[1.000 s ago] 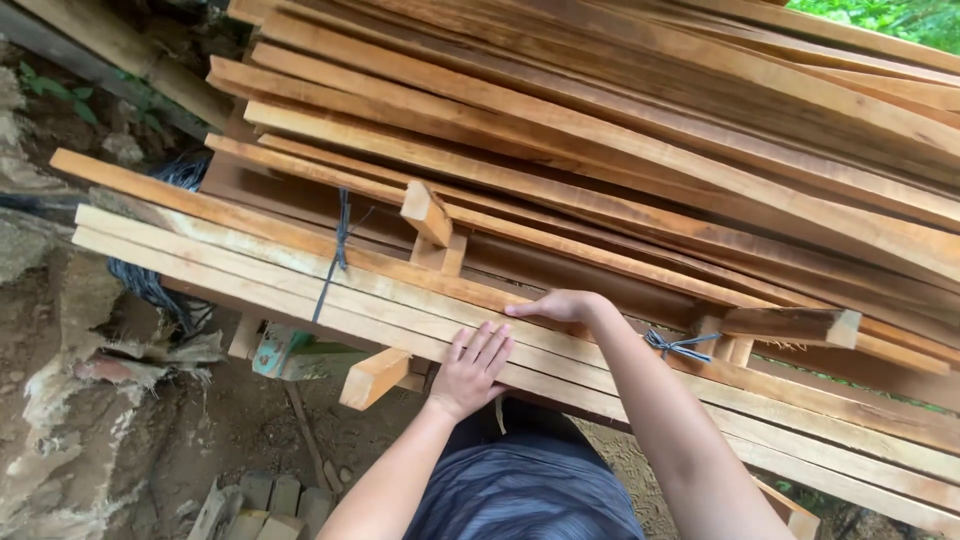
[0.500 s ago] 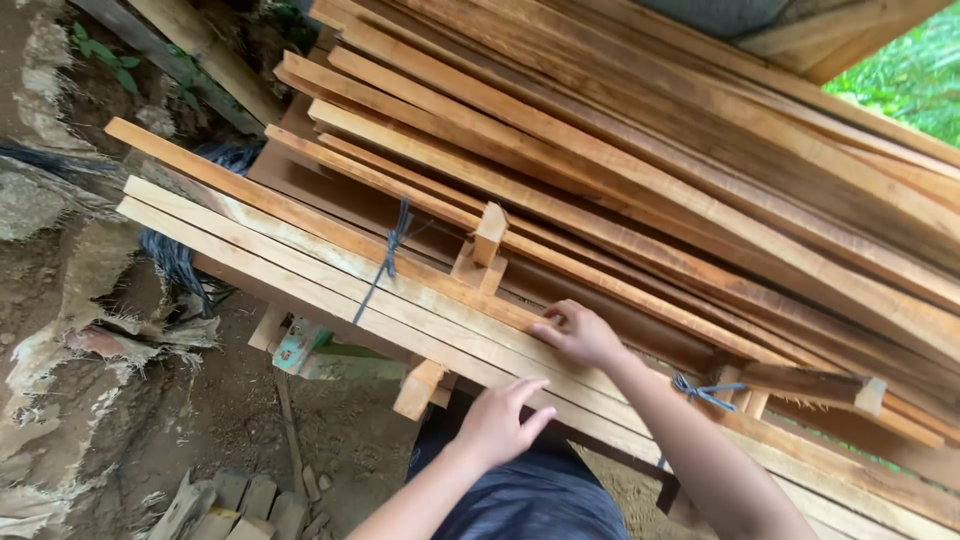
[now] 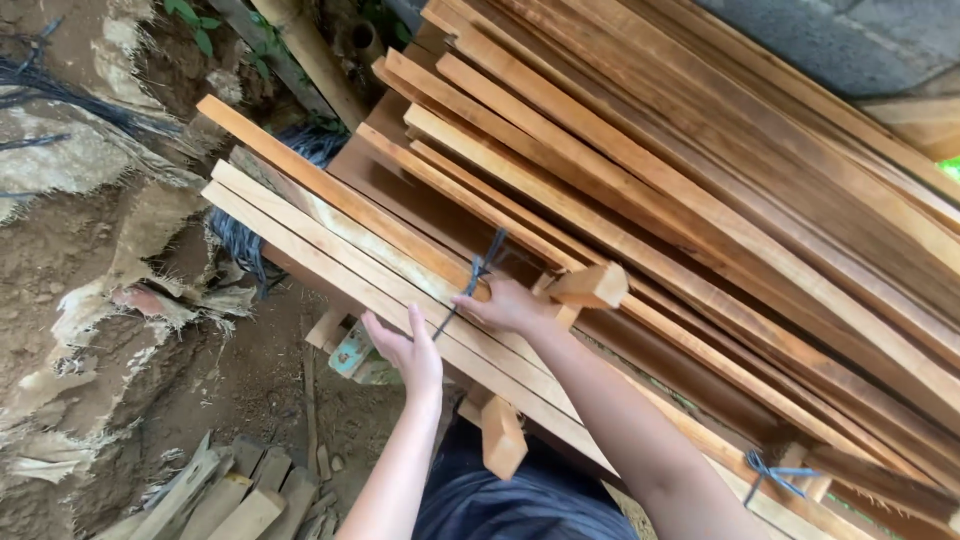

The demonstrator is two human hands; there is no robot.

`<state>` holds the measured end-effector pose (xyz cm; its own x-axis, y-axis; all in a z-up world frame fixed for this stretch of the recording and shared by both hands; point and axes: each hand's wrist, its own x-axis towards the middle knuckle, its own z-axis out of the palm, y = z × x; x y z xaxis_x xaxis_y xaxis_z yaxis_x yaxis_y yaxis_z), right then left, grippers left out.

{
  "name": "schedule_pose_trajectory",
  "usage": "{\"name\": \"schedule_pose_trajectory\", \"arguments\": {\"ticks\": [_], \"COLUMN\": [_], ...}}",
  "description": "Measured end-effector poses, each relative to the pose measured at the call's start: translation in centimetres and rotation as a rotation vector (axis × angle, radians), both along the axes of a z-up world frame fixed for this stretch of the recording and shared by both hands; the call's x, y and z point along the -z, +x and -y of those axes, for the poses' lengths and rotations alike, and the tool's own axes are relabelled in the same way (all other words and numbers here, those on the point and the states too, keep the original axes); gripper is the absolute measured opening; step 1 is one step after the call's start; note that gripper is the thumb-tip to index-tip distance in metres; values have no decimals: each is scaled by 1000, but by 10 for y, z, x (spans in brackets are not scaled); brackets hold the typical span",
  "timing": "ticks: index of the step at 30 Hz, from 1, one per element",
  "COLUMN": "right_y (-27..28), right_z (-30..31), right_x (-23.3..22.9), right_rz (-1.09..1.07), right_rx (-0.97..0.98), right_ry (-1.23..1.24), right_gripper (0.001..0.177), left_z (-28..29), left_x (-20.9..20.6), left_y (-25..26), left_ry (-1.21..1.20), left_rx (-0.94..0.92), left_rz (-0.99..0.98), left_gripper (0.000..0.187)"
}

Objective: The person lifts a bundle of thin wooden planks tied with black straps and places them on a wooden workbench. They then pick up individual planks from a larger stack and arrange them one by one on the workbench, aligning them carefully.

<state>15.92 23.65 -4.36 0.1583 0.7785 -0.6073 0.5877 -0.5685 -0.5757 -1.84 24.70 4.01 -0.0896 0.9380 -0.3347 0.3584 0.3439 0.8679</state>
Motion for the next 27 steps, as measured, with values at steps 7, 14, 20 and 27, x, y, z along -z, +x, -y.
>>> {"name": "schedule_pose_trajectory", "arguments": {"ticks": [7, 14, 20, 27], "right_y": [10, 13, 9, 8], "right_z": [-44, -57, -58, -46], "right_x": [-2, 35, 26, 50], "right_rz": [-176, -419, -437, -376], "right_rx": [8, 33, 82, 146], "right_ry": [-260, -329, -319, -164], "right_gripper": [104, 115, 124, 122], "left_z": [-10, -8, -2, -2], "left_x": [91, 111, 129, 133], "left_y": [6, -9, -4, -4], "left_ry": [-463, -560, -460, -425], "left_rx": [-403, -412, -453, -432], "left_rz": [503, 691, 680, 641], "left_gripper": [93, 80, 75, 75]}}
